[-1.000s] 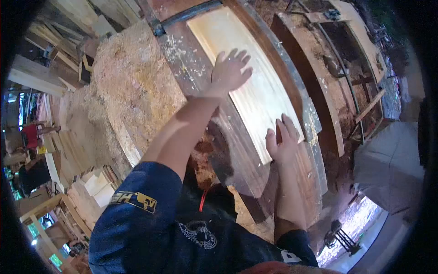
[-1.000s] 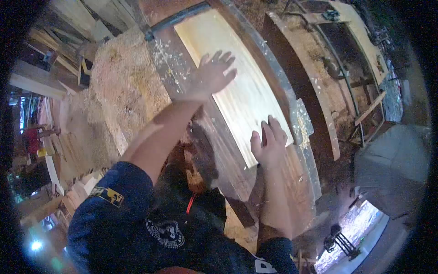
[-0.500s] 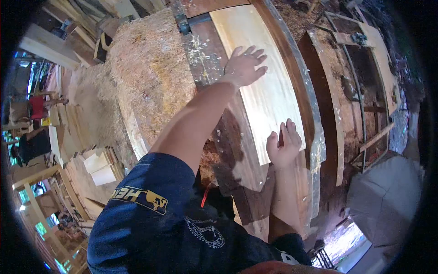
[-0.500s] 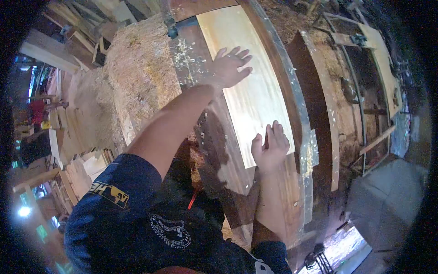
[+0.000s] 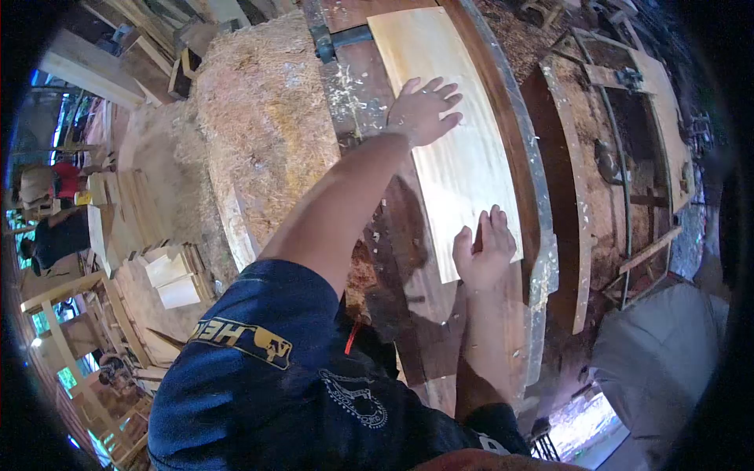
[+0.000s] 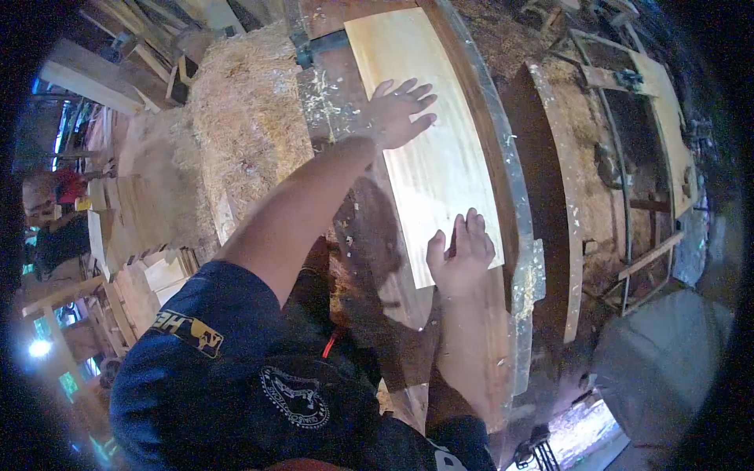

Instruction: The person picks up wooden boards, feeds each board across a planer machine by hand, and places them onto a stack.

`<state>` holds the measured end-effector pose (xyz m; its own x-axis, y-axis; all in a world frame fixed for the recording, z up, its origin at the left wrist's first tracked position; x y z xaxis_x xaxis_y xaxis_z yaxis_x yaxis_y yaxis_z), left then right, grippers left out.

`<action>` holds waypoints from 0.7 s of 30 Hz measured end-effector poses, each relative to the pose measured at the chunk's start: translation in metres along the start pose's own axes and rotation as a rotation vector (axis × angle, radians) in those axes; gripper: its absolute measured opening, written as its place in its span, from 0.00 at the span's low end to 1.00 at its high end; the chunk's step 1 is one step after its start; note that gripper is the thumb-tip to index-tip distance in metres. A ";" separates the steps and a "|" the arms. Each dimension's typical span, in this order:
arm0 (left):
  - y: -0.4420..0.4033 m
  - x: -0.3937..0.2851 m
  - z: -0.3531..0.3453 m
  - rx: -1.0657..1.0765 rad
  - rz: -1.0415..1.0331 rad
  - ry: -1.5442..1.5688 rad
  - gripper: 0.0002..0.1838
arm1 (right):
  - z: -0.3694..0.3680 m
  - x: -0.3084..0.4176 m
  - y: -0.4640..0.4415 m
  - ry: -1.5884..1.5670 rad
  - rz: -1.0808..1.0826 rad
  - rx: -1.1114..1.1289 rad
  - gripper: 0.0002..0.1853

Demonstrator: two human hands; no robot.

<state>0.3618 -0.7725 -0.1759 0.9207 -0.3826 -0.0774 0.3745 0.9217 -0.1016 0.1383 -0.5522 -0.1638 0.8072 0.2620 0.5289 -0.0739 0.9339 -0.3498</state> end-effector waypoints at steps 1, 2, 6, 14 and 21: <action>-0.002 0.002 -0.003 -0.017 -0.004 0.003 0.31 | -0.001 0.001 -0.001 0.007 -0.004 0.004 0.26; -0.004 0.004 -0.006 -0.037 0.000 -0.002 0.30 | -0.002 0.002 -0.004 0.004 -0.017 0.004 0.26; -0.013 0.016 -0.012 -0.091 0.017 -0.003 0.30 | -0.009 0.005 -0.016 0.025 -0.037 0.008 0.26; -0.032 0.039 -0.015 -0.090 0.005 -0.026 0.30 | -0.024 0.011 -0.041 0.034 -0.042 0.008 0.26; -0.050 0.061 -0.016 -0.081 -0.002 -0.071 0.30 | -0.040 0.013 -0.064 0.022 -0.040 -0.016 0.27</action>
<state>0.3976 -0.8435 -0.1913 0.9266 -0.3759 -0.0074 0.3684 0.9117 -0.1820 0.1775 -0.6183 -0.1657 0.8219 0.2194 0.5257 -0.0326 0.9394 -0.3412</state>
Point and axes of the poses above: each hand's wrist, its own y-axis away from the middle knuckle, its own z-axis out of the back of the hand, x = y × z, the point moved 2 cm from there along -y, towards the middle knuckle, and after that the axes turned 11 degrees about -y, right-handed, at the moved point
